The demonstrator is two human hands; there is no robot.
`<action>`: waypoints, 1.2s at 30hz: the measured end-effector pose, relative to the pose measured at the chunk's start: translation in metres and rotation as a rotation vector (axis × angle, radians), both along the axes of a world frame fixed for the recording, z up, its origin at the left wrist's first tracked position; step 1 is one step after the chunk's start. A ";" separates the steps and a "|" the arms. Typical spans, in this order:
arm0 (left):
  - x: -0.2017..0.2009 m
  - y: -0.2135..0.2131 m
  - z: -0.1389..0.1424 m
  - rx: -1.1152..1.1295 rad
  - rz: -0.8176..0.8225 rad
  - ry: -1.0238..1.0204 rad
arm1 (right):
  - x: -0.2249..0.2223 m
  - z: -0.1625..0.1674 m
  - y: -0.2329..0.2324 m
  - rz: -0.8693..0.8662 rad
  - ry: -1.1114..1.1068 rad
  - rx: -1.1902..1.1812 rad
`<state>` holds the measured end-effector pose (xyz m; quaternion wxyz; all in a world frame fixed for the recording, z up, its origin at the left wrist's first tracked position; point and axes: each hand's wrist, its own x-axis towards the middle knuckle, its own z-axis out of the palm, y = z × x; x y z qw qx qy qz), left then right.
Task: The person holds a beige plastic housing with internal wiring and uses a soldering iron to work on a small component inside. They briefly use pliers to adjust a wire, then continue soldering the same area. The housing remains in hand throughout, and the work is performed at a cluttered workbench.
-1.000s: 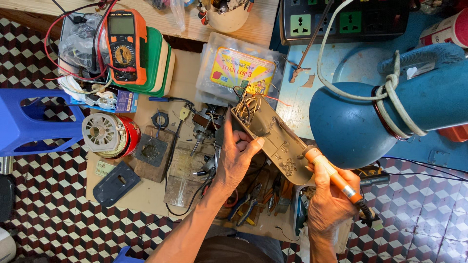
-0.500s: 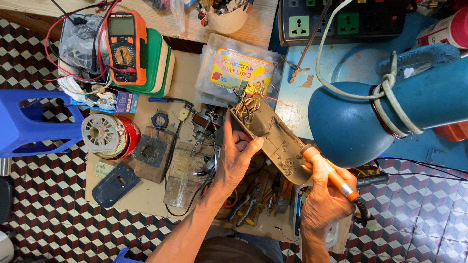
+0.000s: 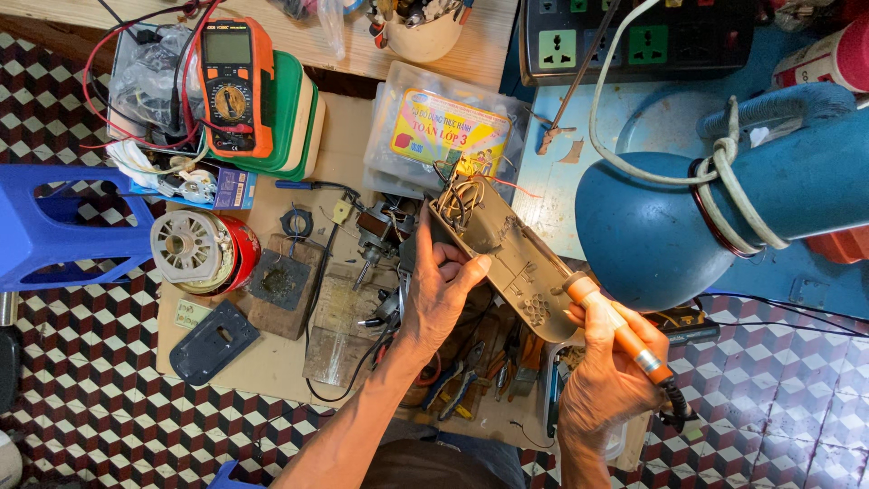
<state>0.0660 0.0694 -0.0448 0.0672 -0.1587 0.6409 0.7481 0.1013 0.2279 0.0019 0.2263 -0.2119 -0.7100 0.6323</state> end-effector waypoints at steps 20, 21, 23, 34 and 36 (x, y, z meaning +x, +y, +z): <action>-0.001 0.000 -0.002 0.001 0.009 -0.042 | 0.001 -0.015 0.007 -0.020 -0.011 -0.056; 0.000 -0.001 -0.001 -0.008 0.004 -0.057 | 0.001 -0.016 0.007 -0.023 -0.009 -0.065; -0.001 0.000 -0.001 0.007 0.011 -0.021 | 0.002 -0.019 0.007 -0.031 0.000 -0.072; 0.000 0.000 -0.003 -0.020 -0.004 -0.046 | 0.004 -0.034 0.025 -0.006 0.047 -0.185; 0.000 0.000 -0.003 -0.035 -0.003 -0.063 | 0.002 -0.038 0.026 -0.041 0.026 -0.221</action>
